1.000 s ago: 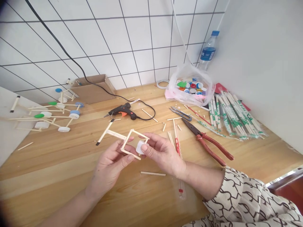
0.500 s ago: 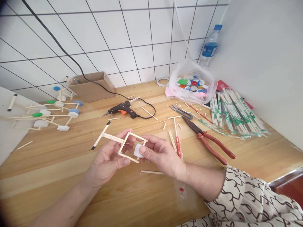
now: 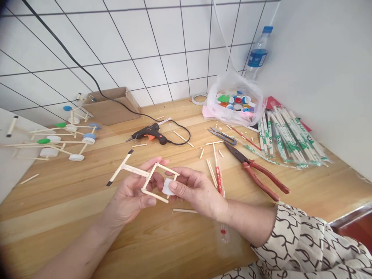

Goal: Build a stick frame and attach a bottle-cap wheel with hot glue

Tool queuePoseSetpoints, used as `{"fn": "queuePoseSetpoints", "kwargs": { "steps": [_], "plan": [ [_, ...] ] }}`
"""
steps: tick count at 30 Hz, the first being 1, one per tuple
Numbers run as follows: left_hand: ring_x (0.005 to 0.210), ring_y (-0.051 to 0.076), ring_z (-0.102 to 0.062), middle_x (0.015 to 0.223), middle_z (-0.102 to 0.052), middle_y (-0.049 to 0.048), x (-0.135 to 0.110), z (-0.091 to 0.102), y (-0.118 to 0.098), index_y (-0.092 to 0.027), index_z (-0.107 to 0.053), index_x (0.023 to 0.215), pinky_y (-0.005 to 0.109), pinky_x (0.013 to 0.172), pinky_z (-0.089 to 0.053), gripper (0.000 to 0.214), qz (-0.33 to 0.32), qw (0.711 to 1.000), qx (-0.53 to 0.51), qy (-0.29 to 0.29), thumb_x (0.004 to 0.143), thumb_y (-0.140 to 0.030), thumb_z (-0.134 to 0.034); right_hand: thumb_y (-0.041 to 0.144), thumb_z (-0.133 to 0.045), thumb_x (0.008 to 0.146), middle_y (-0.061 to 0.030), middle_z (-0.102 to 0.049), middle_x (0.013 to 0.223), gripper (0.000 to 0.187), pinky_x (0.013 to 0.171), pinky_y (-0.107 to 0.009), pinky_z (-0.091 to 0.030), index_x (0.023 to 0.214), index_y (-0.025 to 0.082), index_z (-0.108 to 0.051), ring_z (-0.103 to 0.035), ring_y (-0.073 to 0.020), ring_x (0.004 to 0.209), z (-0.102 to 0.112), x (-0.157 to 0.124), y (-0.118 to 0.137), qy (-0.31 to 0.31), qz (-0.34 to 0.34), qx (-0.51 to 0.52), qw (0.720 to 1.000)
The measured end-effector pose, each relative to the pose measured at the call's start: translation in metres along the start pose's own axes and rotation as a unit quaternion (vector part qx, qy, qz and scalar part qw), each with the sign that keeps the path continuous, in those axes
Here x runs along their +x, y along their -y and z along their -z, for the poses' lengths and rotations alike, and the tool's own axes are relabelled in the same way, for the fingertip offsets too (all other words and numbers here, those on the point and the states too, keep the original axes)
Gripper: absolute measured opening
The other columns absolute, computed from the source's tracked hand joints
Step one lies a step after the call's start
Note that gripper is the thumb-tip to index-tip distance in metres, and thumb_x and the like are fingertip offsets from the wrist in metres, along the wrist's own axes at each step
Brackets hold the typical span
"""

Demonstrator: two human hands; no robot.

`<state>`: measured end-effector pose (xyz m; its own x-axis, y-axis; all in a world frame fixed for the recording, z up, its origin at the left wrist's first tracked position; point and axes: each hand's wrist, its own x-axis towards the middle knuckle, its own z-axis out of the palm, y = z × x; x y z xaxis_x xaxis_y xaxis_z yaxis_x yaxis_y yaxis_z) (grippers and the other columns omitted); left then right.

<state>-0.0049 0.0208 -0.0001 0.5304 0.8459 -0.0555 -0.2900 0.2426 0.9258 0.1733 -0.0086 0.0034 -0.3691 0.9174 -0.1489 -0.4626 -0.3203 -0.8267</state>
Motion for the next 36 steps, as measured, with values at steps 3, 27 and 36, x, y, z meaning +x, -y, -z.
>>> {"fn": "queuePoseSetpoints", "kwargs": {
  "steps": [3, 27, 36],
  "plan": [
    [0.076, 0.013, -0.052, 0.119, -0.056, 0.0062, -0.0001, 0.0007, 0.0002, -0.03, -0.055, 0.118, 0.028, 0.067, -0.051, 0.065, -0.006, 1.0, -0.003, 0.004, 0.06, -0.008, -0.075, 0.03, -0.068, 0.075, -0.0011, -0.066, 0.083, 0.029, 0.061, -0.022, -0.048, 0.101, 0.018, -0.062, -0.058, -0.0087, 0.067, -0.0007, 0.0, -0.0002, 0.009, 0.002, 0.004, 1.0],
    [0.085, 0.017, -0.055, 0.086, -0.064, 0.0022, 0.002, 0.0044, 0.0004, -0.025, -0.058, 0.113, 0.027, 0.077, -0.046, 0.064, -0.03, 0.999, -0.007, 0.018, 0.054, -0.011, -0.08, 0.026, -0.064, 0.079, -0.0032, -0.066, 0.097, 0.032, 0.066, -0.019, -0.051, 0.111, 0.021, -0.061, -0.059, -0.0082, 0.078, -0.001, -0.0033, -0.0012, 0.035, 0.0, 0.012, 0.999],
    [0.084, 0.017, -0.055, 0.085, -0.064, 0.0022, 0.0019, 0.0057, 0.0002, -0.026, -0.058, 0.113, 0.029, 0.079, -0.044, 0.063, -0.042, 0.999, 0.002, 0.03, 0.056, -0.013, -0.08, 0.025, -0.063, 0.08, -0.0021, -0.065, 0.095, 0.03, 0.066, -0.019, -0.05, 0.11, 0.023, -0.062, -0.058, -0.0082, 0.078, -0.0022, -0.0044, -0.0013, 0.045, 0.01, 0.01, 0.999]
  ]
}}
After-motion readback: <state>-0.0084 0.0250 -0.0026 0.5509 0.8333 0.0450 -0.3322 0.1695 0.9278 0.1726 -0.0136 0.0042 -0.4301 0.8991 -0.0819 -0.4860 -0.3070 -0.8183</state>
